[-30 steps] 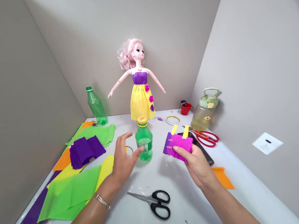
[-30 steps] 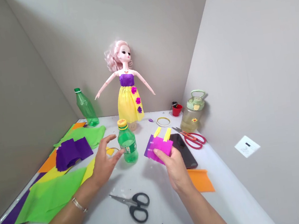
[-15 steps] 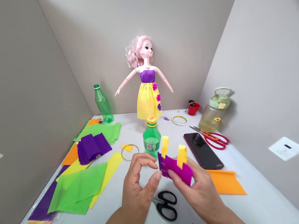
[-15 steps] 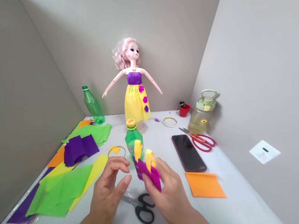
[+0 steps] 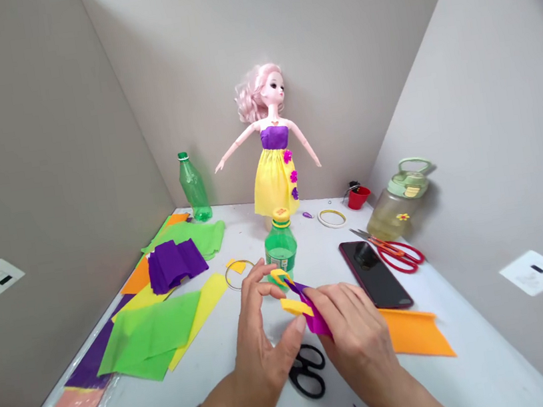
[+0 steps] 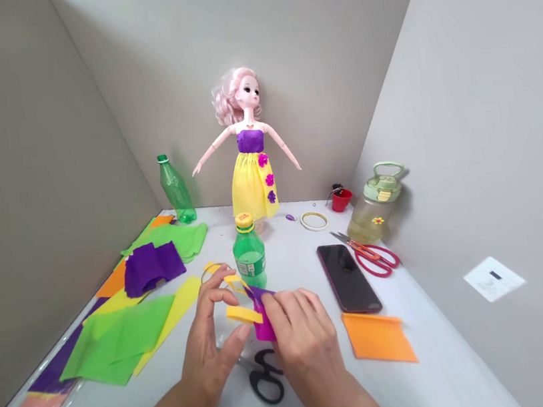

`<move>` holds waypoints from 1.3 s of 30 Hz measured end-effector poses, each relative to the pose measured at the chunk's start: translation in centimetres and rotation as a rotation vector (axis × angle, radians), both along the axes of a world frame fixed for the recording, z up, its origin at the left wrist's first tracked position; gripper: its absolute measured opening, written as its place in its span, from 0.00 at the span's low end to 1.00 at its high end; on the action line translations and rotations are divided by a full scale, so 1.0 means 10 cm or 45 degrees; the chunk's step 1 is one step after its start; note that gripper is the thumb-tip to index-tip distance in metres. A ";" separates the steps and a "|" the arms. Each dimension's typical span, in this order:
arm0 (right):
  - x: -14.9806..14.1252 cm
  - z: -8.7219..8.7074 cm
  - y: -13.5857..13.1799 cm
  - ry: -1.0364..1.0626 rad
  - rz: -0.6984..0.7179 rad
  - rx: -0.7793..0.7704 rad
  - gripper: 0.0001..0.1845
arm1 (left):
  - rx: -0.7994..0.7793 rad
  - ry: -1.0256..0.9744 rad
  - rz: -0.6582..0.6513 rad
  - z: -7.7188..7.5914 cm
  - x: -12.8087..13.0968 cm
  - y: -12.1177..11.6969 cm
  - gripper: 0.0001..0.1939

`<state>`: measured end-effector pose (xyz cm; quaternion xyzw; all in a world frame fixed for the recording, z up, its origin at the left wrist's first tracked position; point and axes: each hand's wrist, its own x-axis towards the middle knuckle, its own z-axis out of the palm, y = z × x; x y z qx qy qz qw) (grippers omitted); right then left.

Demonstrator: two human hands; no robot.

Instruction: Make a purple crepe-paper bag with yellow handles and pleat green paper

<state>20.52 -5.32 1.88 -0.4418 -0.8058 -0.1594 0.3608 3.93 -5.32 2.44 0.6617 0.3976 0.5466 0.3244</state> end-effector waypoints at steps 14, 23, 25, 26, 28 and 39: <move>0.01 0.09 -0.01 0.158 0.234 -0.299 0.24 | -0.387 -0.308 -0.146 0.09 -0.14 0.24 0.06; 0.24 0.38 0.10 0.835 0.359 -1.060 0.12 | -0.626 -0.250 -0.550 0.38 -0.42 0.36 0.07; 0.23 0.46 0.15 0.880 0.422 -1.092 0.10 | -0.579 -0.186 -0.673 0.55 -0.44 0.40 0.06; 0.22 0.52 0.18 0.893 0.468 -1.095 0.10 | -0.560 -0.155 -0.720 0.64 -0.44 0.43 0.05; 0.19 0.66 0.21 0.914 0.551 -1.088 0.09 | -0.519 -0.101 -0.816 0.81 -0.44 0.49 0.04; 0.06 1.20 0.64 0.988 0.771 -1.077 0.22 | -0.192 -0.278 -0.788 1.06 -0.35 0.90 0.04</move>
